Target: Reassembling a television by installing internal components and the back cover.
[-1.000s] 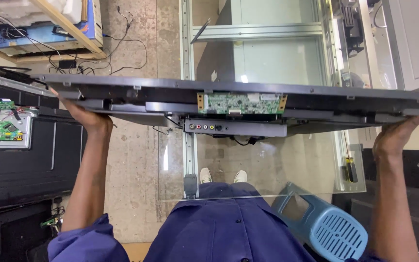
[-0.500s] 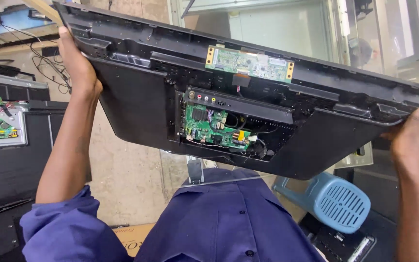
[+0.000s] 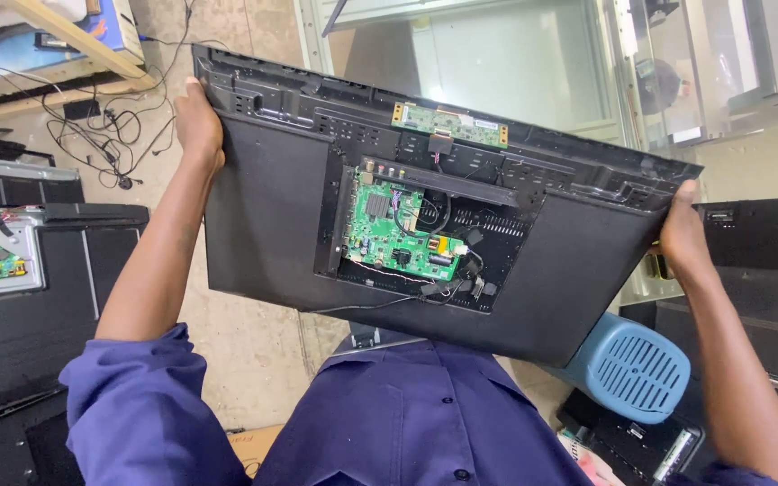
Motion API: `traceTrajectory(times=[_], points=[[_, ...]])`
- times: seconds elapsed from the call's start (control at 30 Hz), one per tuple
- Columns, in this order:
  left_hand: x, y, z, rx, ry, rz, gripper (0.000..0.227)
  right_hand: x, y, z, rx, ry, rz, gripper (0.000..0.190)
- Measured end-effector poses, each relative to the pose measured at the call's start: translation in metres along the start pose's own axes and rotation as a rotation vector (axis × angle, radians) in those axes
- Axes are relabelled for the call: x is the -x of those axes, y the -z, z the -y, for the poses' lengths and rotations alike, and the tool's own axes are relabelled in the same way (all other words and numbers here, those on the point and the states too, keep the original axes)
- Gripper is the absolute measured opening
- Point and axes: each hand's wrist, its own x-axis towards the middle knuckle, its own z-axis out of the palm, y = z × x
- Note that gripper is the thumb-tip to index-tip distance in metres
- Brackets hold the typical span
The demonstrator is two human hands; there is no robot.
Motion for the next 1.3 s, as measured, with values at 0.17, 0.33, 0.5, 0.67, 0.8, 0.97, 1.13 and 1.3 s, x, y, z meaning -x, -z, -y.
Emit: traceTrajectory(times=[0.17, 0.33, 0.5, 0.67, 0.8, 0.97, 1.13, 1.3], points=[[-0.022, -0.035, 0.016, -0.094, -0.005, -0.002, 0.067, -0.013, -0.005, -0.005, 0.032, -0.066, 0.044, 0.095], [-0.026, -0.061, 0.025, -0.161, 0.046, 0.011, 0.071, -0.070, -0.011, -0.037, -0.032, -0.118, 0.111, 0.092], [-0.035, -0.083, 0.044, -0.224, 0.088, 0.014, 0.071, -0.118, -0.019, -0.055, 0.074, -0.144, 0.161, 0.099], [-0.045, -0.089, 0.062, -0.251, 0.158, 0.043, 0.071, -0.123, -0.025, -0.018, 0.112, -0.198, 0.212, 0.100], [-0.044, -0.089, 0.084, -0.298, 0.077, 0.114, 0.074, -0.132, -0.036, -0.011, 0.177, -0.134, 0.191, 0.100], [-0.033, -0.087, 0.086, -0.354, 0.098, 0.112, 0.073, -0.187, -0.057, -0.055, 0.219, -0.124, 0.175, 0.098], [-0.060, -0.097, 0.122, -0.382, 0.038, 0.094, 0.070, -0.182, -0.070, -0.072, 0.255, -0.029, 0.039, 0.082], [-0.049, -0.088, 0.120, -0.474, -0.009, 0.057, 0.071, -0.158, -0.083, -0.044, 0.334, 0.050, -0.111, 0.065]])
